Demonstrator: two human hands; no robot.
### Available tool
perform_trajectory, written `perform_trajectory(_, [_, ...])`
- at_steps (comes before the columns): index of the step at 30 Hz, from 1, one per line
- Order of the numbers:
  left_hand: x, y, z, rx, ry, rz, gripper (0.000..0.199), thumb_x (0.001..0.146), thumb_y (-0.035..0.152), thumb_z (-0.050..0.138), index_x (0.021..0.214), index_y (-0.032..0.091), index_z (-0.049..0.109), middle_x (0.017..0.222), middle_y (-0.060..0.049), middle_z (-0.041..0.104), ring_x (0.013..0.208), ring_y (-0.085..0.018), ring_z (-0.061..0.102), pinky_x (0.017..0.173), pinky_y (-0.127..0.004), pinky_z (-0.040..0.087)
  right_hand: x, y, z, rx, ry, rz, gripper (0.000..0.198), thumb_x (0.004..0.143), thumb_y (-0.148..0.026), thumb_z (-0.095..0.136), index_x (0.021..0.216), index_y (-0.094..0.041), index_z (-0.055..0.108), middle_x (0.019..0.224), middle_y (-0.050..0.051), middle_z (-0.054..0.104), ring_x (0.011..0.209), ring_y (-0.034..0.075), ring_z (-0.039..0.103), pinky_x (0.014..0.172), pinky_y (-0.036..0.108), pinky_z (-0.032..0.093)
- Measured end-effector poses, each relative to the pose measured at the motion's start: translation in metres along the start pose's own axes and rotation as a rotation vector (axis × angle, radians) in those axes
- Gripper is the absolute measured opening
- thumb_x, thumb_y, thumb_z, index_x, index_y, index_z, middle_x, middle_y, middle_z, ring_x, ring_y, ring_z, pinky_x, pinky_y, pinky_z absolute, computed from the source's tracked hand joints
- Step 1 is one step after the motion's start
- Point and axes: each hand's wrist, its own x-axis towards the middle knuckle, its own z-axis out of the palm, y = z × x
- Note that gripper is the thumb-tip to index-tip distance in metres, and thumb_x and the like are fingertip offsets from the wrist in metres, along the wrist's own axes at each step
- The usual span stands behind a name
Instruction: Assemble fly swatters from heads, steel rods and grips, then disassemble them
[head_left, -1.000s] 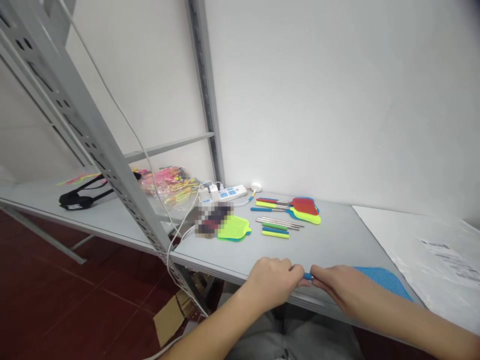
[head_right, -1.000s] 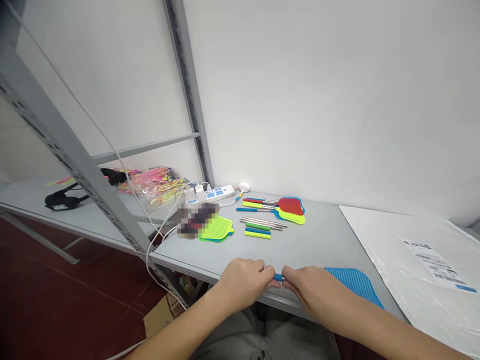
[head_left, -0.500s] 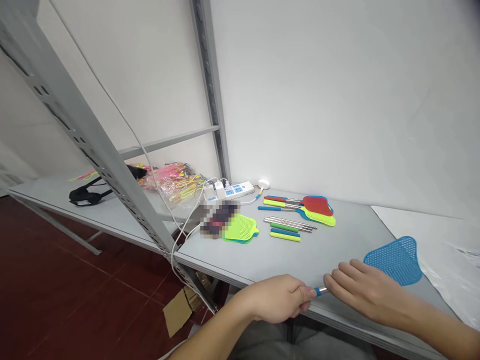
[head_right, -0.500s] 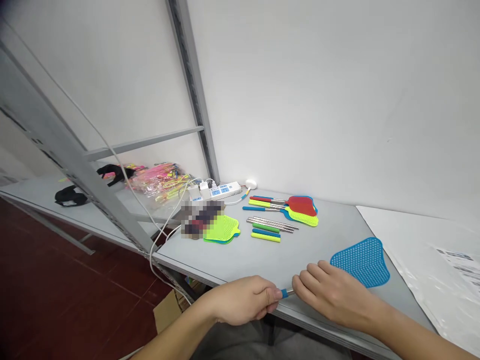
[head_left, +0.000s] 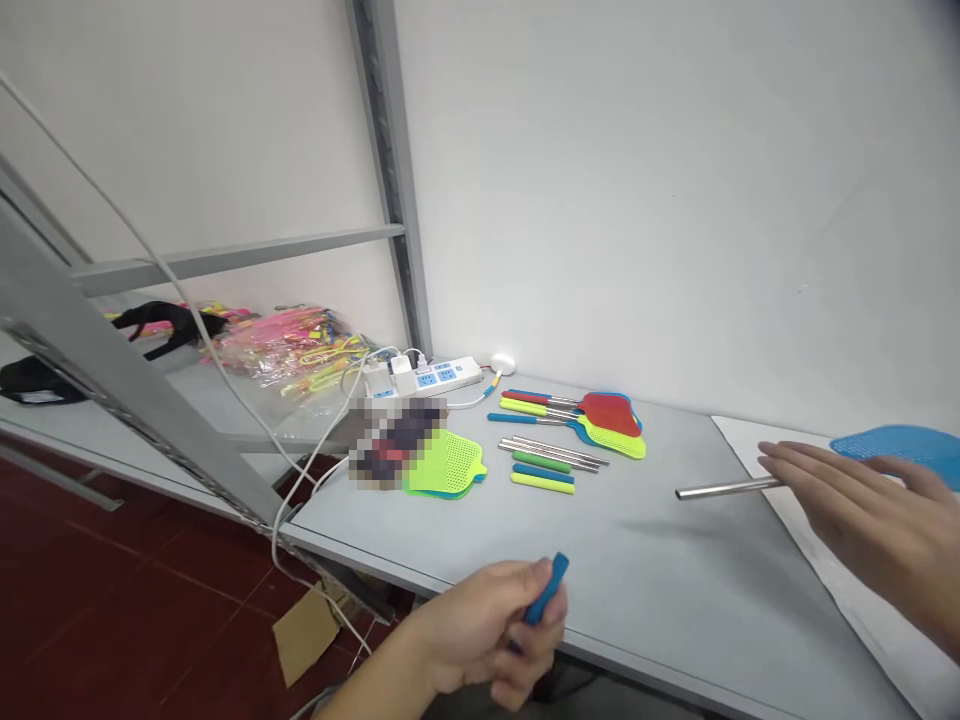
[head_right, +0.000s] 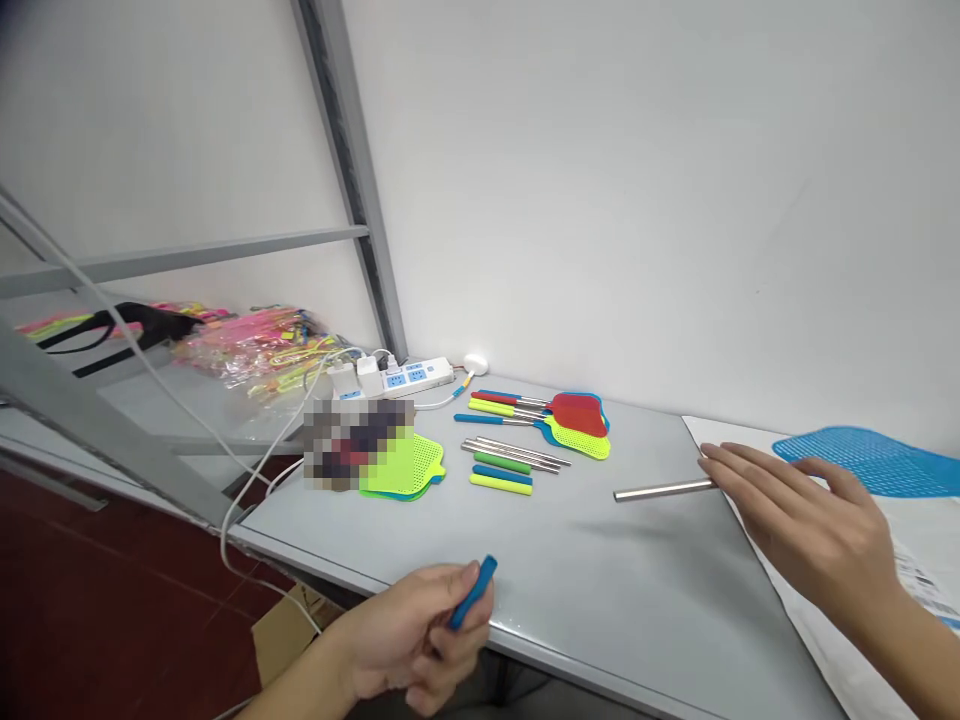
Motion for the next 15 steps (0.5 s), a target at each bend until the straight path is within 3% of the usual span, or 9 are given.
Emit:
perform_trajectory(1, [0.001, 0.003, 0.002, 0.136, 0.102, 0.102, 0.045, 0.094, 0.062, 0.032, 0.085, 0.021, 0.048, 0.062, 0.006, 0.033, 0.048, -0.009, 0.031, 0.047, -0.021, 0.035, 0.000, 0.005, -0.002, -0.044, 0.001, -0.018, 0.045, 0.096, -0.017, 0.043, 0.136, -0.036, 0.050, 0.119, 0.006, 0.069, 0.104, 0.027, 0.066, 0.090, 0.046, 0.039])
perform_trajectory(3, [0.009, 0.011, 0.007, 0.606, 0.352, 0.301, 0.037, 0.098, 0.050, 0.033, 0.098, 0.021, 0.056, 0.078, 0.000, 0.049, 0.069, -0.013, 0.047, 0.068, -0.028, 0.045, -0.001, 0.001, 0.001, -0.072, -0.024, -0.096, 0.046, 0.094, -0.014, 0.045, 0.135, -0.034, 0.051, 0.114, 0.005, 0.071, 0.094, 0.026, 0.068, 0.093, 0.047, 0.039])
perform_trajectory(6, [0.028, 0.016, 0.006, 1.423, 0.695, 0.488, 0.023, 0.099, 0.026, 0.040, 0.110, 0.024, 0.060, 0.102, -0.005, 0.057, 0.099, -0.021, 0.051, 0.090, -0.039, 0.040, -0.002, -0.027, 0.017, -0.020, -0.043, -0.170, 0.049, 0.091, -0.007, 0.043, 0.135, -0.028, 0.049, 0.106, 0.006, 0.072, 0.085, 0.024, 0.066, 0.085, 0.043, 0.044])
perform_trajectory(8, [0.043, 0.014, 0.000, 1.755, 0.816, 0.532, 0.025, 0.094, 0.014, 0.045, 0.112, 0.025, 0.060, 0.106, -0.006, 0.059, 0.104, -0.024, 0.051, 0.092, -0.043, 0.038, 0.000, -0.047, 0.031, -0.029, -0.031, -0.169, 0.048, 0.090, -0.003, 0.042, 0.133, -0.022, 0.049, 0.102, 0.007, 0.072, 0.083, 0.023, 0.064, 0.077, 0.038, 0.045])
perform_trajectory(10, [0.054, 0.011, -0.008, 1.899, 0.856, 0.554, 0.027, 0.091, 0.011, 0.051, 0.110, 0.025, 0.062, 0.108, -0.006, 0.060, 0.104, -0.024, 0.052, 0.093, -0.044, 0.037, 0.002, -0.062, 0.042, -0.062, -0.054, -0.155, 0.045, 0.090, 0.000, 0.041, 0.129, -0.018, 0.052, 0.102, 0.008, 0.072, 0.081, 0.021, 0.063, 0.073, 0.035, 0.044])
perform_trajectory(15, [0.059, 0.019, -0.023, 1.977, 0.871, 0.559, 0.015, 0.091, 0.021, 0.057, 0.103, 0.026, 0.066, 0.106, -0.006, 0.061, 0.101, -0.025, 0.053, 0.096, -0.050, 0.033, 0.001, -0.074, 0.057, -0.094, -0.205, -0.137, 0.041, 0.087, 0.002, 0.039, 0.120, -0.014, 0.059, 0.098, 0.009, 0.072, 0.074, 0.020, 0.062, 0.068, 0.034, 0.042])
